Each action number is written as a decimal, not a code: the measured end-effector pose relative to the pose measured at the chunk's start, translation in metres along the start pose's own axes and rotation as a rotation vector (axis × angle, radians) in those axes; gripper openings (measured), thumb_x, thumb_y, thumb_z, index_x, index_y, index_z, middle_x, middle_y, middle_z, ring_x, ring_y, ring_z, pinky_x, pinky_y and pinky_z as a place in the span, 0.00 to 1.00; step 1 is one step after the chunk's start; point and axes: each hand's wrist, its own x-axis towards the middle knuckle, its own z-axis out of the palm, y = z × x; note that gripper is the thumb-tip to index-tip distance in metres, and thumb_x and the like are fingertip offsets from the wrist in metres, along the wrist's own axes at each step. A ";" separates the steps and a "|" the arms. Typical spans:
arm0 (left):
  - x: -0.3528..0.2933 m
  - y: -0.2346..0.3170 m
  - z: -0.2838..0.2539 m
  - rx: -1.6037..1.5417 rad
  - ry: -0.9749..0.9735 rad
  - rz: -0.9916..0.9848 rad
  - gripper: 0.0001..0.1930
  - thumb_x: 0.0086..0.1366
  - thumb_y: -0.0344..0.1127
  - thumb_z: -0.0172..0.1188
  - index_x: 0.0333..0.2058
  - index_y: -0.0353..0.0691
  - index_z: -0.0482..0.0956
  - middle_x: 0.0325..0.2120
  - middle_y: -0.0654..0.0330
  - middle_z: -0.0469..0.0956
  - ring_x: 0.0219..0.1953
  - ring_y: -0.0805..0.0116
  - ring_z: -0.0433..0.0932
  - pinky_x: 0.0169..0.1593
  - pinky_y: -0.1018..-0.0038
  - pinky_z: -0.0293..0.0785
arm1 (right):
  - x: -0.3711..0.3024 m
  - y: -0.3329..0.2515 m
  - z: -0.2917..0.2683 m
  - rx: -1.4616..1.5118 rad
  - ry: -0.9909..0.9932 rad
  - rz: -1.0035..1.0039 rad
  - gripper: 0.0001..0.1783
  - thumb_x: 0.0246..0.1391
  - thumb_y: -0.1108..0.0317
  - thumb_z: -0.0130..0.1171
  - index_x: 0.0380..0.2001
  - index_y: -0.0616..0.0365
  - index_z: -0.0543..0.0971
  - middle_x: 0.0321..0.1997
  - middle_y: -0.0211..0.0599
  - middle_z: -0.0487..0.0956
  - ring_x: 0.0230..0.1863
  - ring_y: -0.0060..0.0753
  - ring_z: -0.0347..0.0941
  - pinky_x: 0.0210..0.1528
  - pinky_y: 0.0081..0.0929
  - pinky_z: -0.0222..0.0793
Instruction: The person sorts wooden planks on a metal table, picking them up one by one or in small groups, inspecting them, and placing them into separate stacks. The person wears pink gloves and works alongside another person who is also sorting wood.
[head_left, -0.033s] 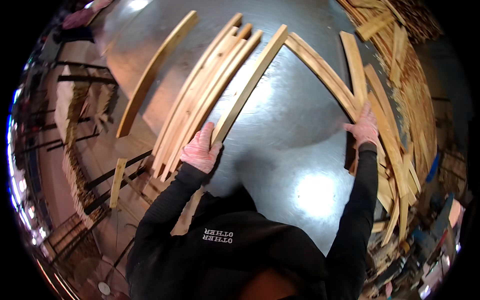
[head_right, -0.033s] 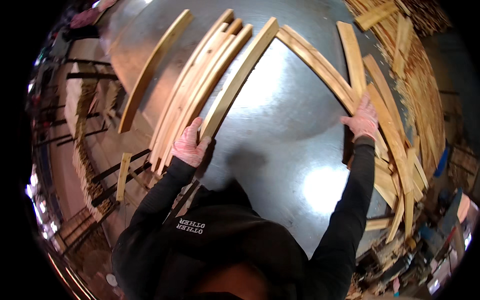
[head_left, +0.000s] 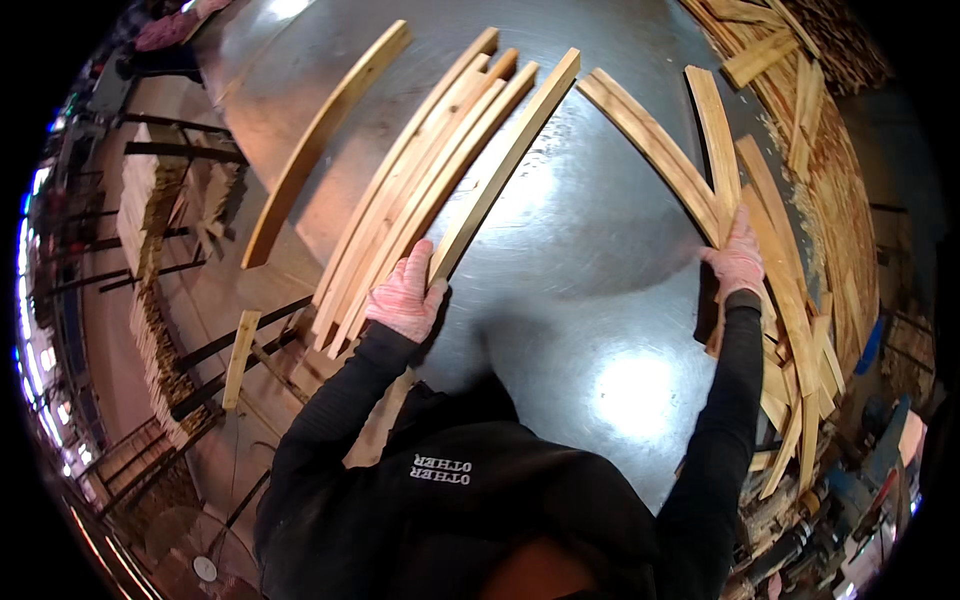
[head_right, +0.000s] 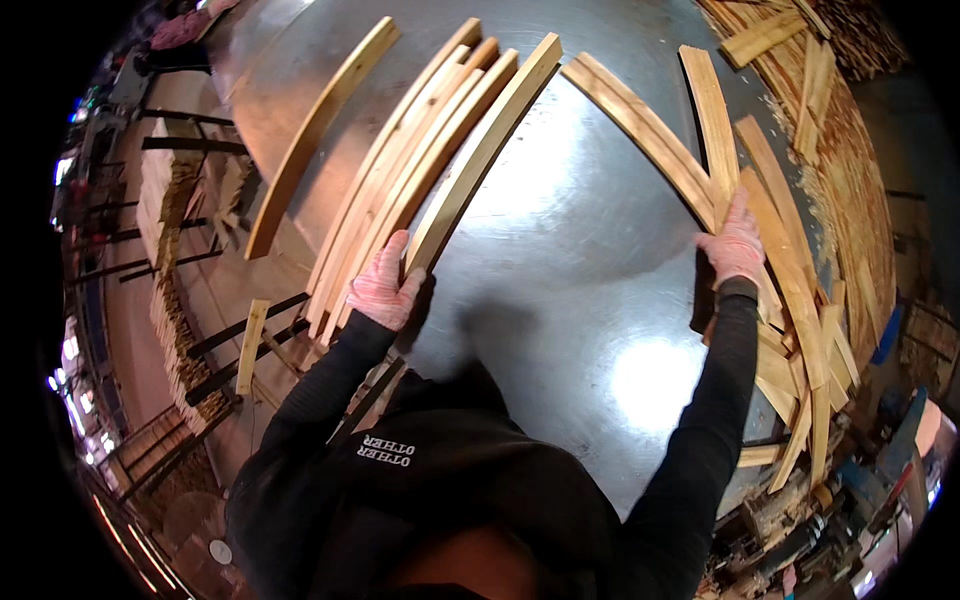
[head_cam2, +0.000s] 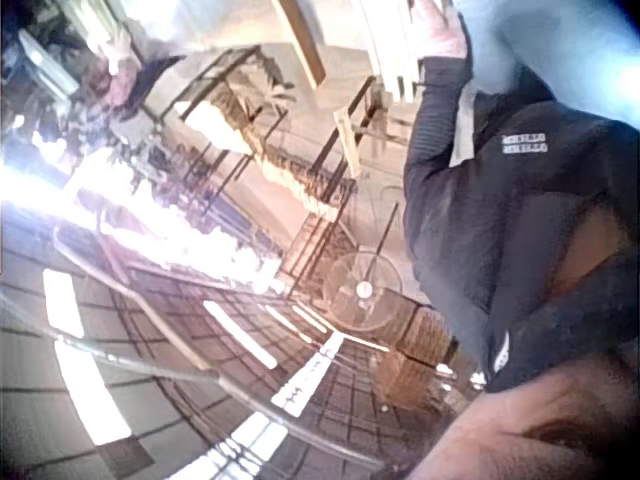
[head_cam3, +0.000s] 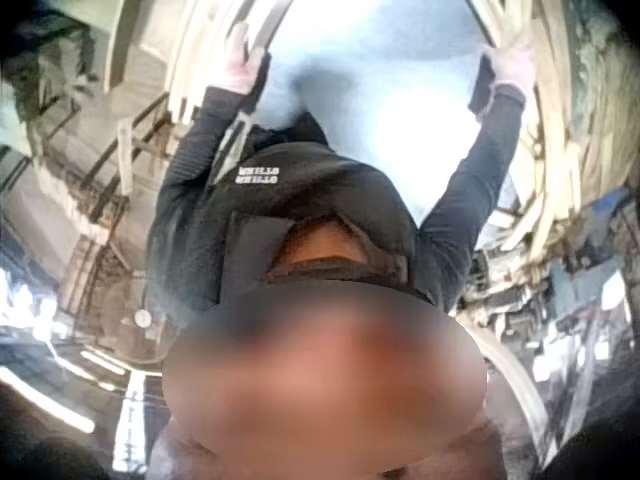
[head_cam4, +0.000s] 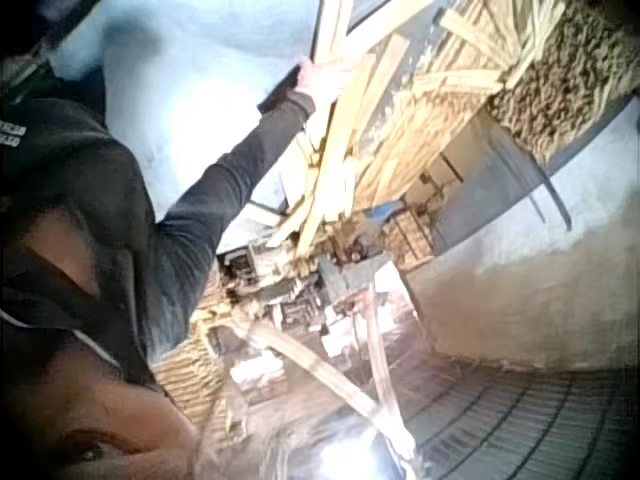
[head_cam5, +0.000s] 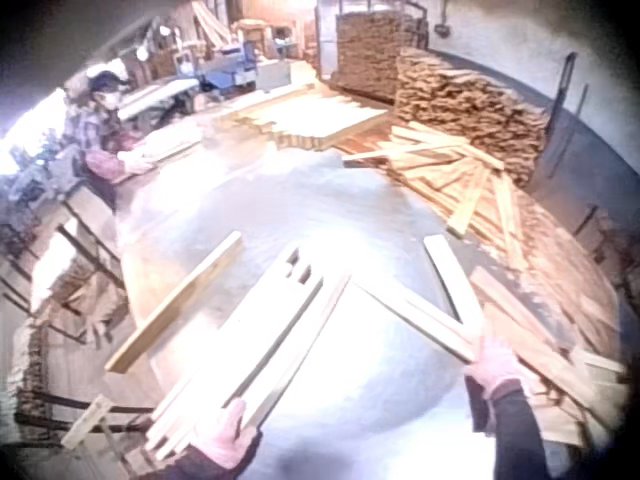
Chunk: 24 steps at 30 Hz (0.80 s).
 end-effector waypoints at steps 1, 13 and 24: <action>-0.001 -0.006 -0.004 0.100 0.008 0.022 0.32 0.59 0.38 0.64 0.61 0.43 0.65 0.40 0.48 0.77 0.35 0.46 0.80 0.39 0.56 0.77 | 0.004 -0.001 0.000 0.052 -0.059 0.035 0.67 0.38 0.49 0.73 0.73 0.50 0.41 0.63 0.55 0.66 0.63 0.54 0.67 0.63 0.44 0.64; -0.008 0.077 0.030 -0.834 -0.255 0.003 0.37 0.60 0.34 0.64 0.65 0.29 0.57 0.53 0.43 0.70 0.49 0.51 0.75 0.55 0.62 0.71 | -0.128 0.003 -0.031 1.362 -0.654 -0.310 0.44 0.49 0.55 0.67 0.64 0.66 0.63 0.48 0.46 0.80 0.48 0.39 0.78 0.53 0.32 0.72; -0.022 0.105 0.057 -1.234 -0.816 -0.335 0.25 0.57 0.37 0.68 0.51 0.34 0.74 0.39 0.59 0.80 0.40 0.70 0.78 0.46 0.74 0.75 | -0.178 -0.077 0.016 2.304 -0.801 -0.033 0.40 0.55 0.44 0.63 0.59 0.63 0.65 0.42 0.47 0.76 0.39 0.39 0.74 0.41 0.40 0.75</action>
